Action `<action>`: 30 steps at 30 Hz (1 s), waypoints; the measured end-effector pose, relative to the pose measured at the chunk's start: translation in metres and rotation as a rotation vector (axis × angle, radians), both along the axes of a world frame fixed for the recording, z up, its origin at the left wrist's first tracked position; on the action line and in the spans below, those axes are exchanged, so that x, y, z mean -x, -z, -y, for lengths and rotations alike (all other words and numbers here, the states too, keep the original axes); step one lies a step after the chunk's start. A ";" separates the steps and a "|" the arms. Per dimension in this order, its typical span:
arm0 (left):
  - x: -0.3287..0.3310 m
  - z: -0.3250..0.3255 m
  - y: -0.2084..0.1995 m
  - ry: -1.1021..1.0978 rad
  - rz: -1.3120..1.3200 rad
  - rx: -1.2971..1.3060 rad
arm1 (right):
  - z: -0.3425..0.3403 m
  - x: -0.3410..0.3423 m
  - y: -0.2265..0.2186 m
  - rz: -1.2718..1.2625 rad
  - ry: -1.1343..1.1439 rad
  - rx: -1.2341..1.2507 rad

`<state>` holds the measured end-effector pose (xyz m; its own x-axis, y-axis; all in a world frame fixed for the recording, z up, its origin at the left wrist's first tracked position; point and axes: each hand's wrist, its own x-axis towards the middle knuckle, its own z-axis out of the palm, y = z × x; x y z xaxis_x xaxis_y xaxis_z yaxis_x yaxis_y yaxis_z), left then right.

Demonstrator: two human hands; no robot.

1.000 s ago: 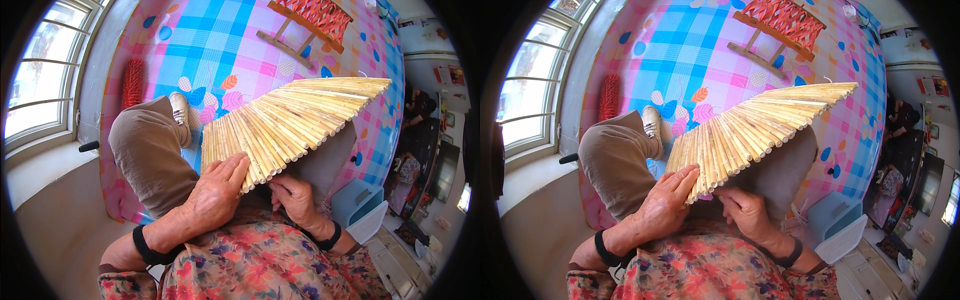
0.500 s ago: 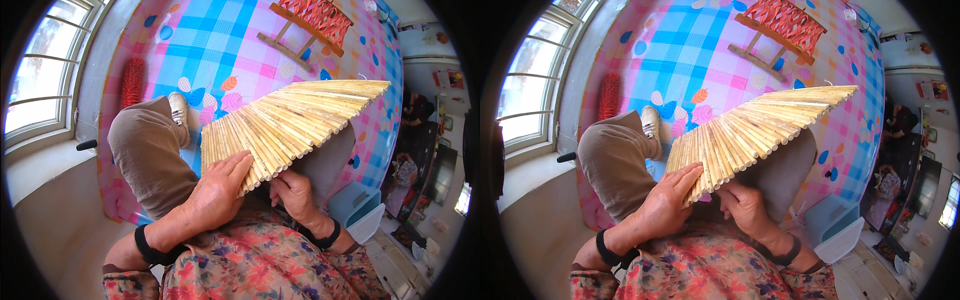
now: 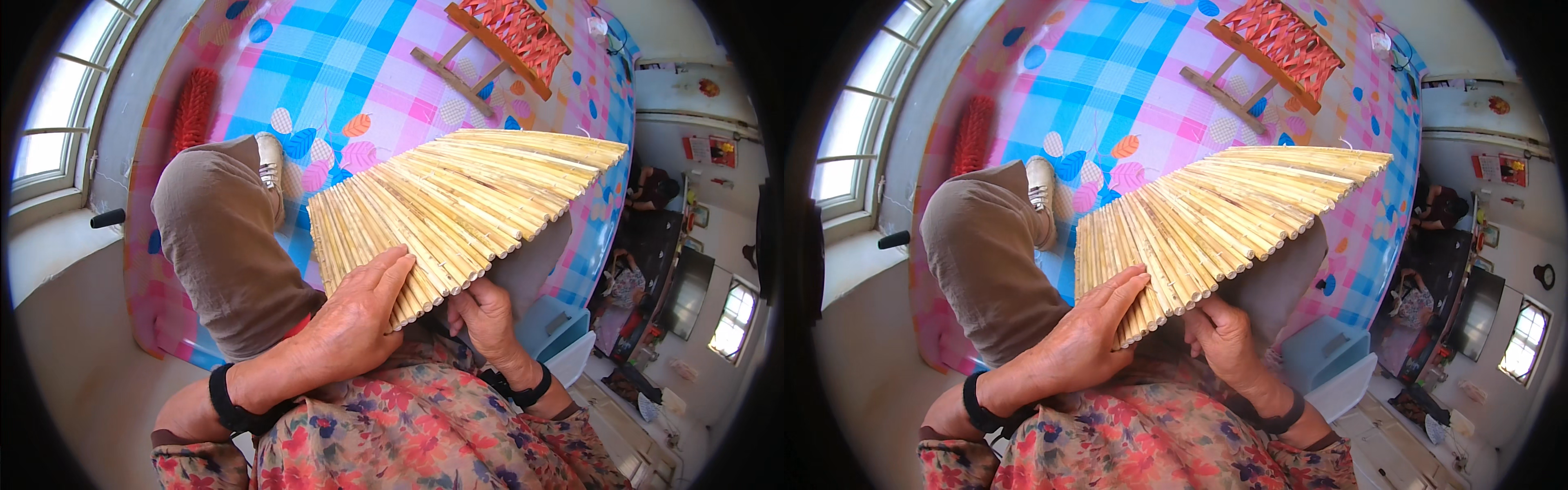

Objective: The person sits on a colorful mat and weaves a bamboo mat by hand, threading white string through the bamboo slats. They repeatedly pull the string tight, adjust the slats, and use scissors to cut the string.

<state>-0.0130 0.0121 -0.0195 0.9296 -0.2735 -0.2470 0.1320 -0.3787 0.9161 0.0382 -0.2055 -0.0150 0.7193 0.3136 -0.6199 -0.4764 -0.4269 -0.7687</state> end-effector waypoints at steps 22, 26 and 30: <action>-0.007 0.005 -0.002 0.128 0.287 -0.354 | -0.009 -0.012 -0.007 -0.150 0.014 -0.156; -0.009 0.003 0.000 0.133 0.283 -0.333 | -0.015 -0.012 -0.009 -0.162 0.019 -0.130; -0.011 0.001 0.001 0.137 0.299 -0.310 | -0.025 -0.014 -0.011 -0.236 0.078 -0.121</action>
